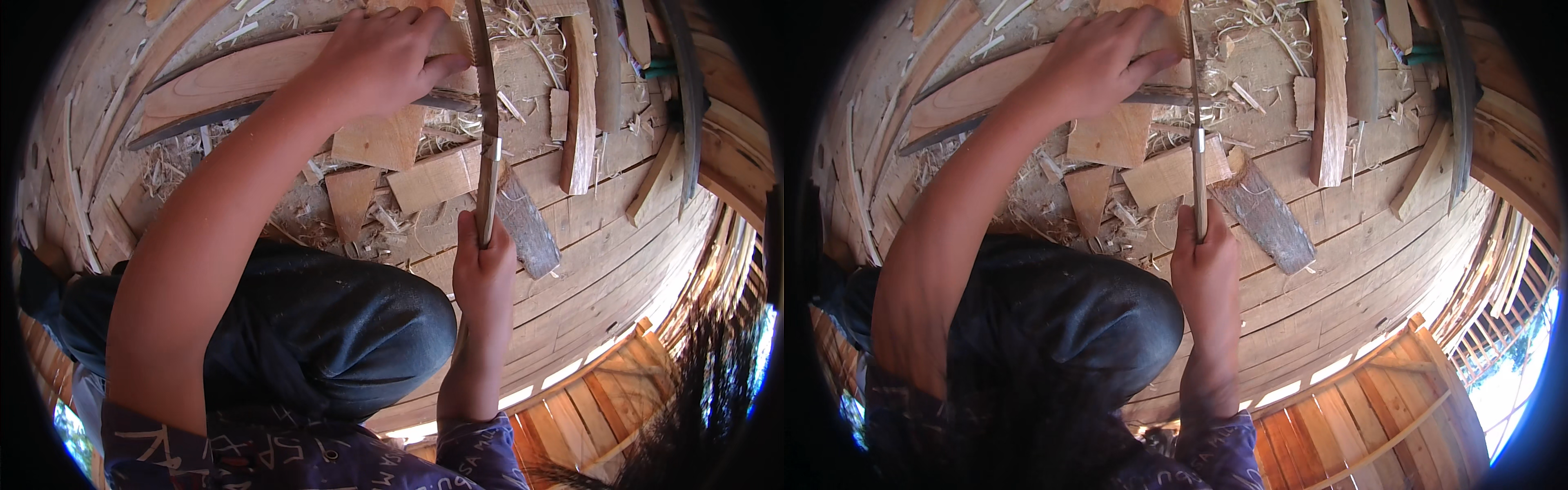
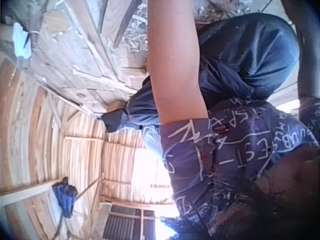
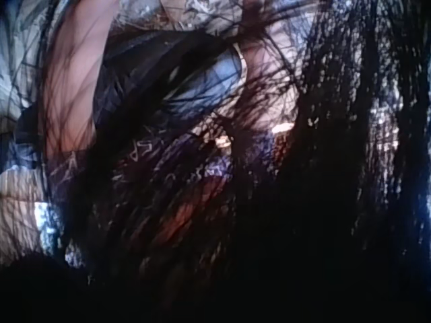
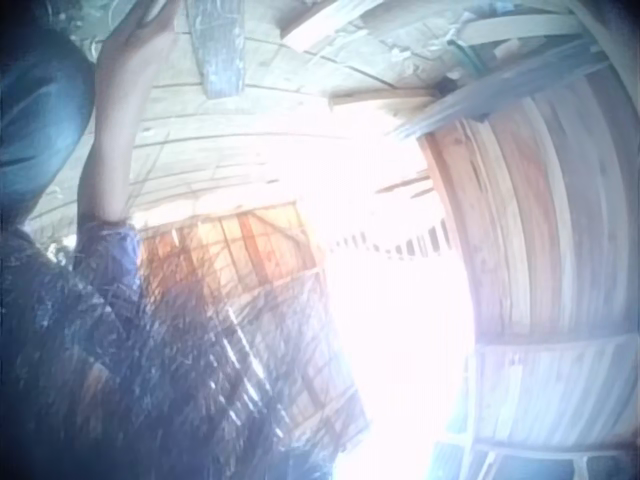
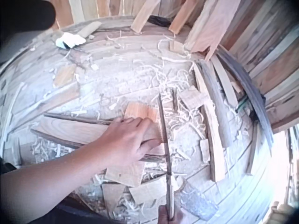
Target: The person saws a piece of wood and uses a tool to carve and shape a smaller wooden block while sitting on the floor.
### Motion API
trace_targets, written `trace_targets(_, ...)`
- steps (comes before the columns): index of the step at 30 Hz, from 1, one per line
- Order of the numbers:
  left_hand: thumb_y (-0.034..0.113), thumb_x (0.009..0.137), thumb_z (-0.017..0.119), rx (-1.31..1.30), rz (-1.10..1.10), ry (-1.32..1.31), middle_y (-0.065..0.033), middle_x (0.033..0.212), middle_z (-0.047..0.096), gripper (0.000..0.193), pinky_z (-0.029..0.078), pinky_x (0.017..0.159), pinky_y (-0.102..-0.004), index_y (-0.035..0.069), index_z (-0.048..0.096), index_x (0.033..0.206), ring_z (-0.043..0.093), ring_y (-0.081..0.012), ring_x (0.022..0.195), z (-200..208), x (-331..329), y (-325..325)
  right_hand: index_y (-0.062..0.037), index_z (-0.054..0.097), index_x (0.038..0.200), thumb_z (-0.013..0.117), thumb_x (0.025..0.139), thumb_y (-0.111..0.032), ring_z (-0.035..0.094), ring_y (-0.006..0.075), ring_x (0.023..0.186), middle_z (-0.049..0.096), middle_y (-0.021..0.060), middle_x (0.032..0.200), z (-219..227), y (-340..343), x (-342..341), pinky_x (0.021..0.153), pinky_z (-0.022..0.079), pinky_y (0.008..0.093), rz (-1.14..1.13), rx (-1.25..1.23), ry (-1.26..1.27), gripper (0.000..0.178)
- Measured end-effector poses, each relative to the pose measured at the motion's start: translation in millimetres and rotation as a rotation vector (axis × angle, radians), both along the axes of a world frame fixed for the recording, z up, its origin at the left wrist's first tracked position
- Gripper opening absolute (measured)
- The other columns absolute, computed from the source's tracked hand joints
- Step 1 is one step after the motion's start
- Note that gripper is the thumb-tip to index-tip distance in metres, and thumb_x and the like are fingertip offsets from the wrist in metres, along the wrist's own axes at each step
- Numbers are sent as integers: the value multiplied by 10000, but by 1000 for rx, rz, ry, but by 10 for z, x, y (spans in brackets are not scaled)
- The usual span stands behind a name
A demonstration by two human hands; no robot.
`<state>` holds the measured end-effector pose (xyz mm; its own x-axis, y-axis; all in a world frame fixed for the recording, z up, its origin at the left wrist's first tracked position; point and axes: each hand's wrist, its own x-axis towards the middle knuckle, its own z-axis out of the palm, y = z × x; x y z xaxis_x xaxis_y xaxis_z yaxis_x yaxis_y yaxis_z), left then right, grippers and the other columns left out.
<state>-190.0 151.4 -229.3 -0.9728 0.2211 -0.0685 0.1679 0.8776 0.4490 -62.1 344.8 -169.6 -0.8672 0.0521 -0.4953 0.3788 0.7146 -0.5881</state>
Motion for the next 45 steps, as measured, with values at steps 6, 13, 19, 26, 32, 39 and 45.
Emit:
trace_targets(6,457,975,496,-41,-13,115,-246,1161,619,545,398,1001,-519,-24,504,1230,586,-362,1137,-91,51,0,40,516,828,540,997,-177,464,409,499,493,240,583,-142,-56,-119,482,379,438,22,-15,75,276)
trace_targets(13,484,989,459,-19,-25,-83,-253,1238,575,574,380,1029,-549,-13,478,1278,557,-379,1182,114,6,3,36,503,814,551,989,-159,457,413,507,496,240,597,-85,-49,-123,478,367,432,34,-24,79,266)
trace_targets(19,490,996,442,-70,-40,-17,-262,1270,551,599,354,1050,-571,-19,452,1311,535,-380,1216,6,19,7,39,509,814,549,993,-174,446,405,498,480,234,578,10,39,79,478,365,430,29,26,29,281)
trace_targets(26,478,995,459,23,-62,-18,-263,1223,569,583,361,1029,-571,-21,467,1296,559,-376,1164,73,14,10,25,549,810,556,999,-217,389,225,531,435,118,570,-226,-93,-265,500,346,380,12,28,81,307)
trace_targets(32,460,991,478,36,-27,18,-260,1172,592,569,365,1024,-546,-33,482,1274,575,-368,1127,86,67,-4,18,553,805,558,1004,-221,354,115,559,400,52,570,-8,-9,58,506,328,334,-30,40,23,311)
trace_targets(39,447,977,509,71,13,151,-245,1124,611,550,363,1012,-519,-37,497,1236,582,-357,1109,-87,71,11,4,507,771,564,1000,-237,346,113,551,391,47,574,-189,-155,-299,499,319,336,5,26,62,337)
trace_targets(45,423,976,519,78,67,104,-226,1078,638,504,387,950,-490,-33,524,1192,602,-334,1075,16,61,6,-5,530,773,570,997,-236,358,110,560,402,26,579,-87,-86,-161,507,327,336,-4,61,48,324)
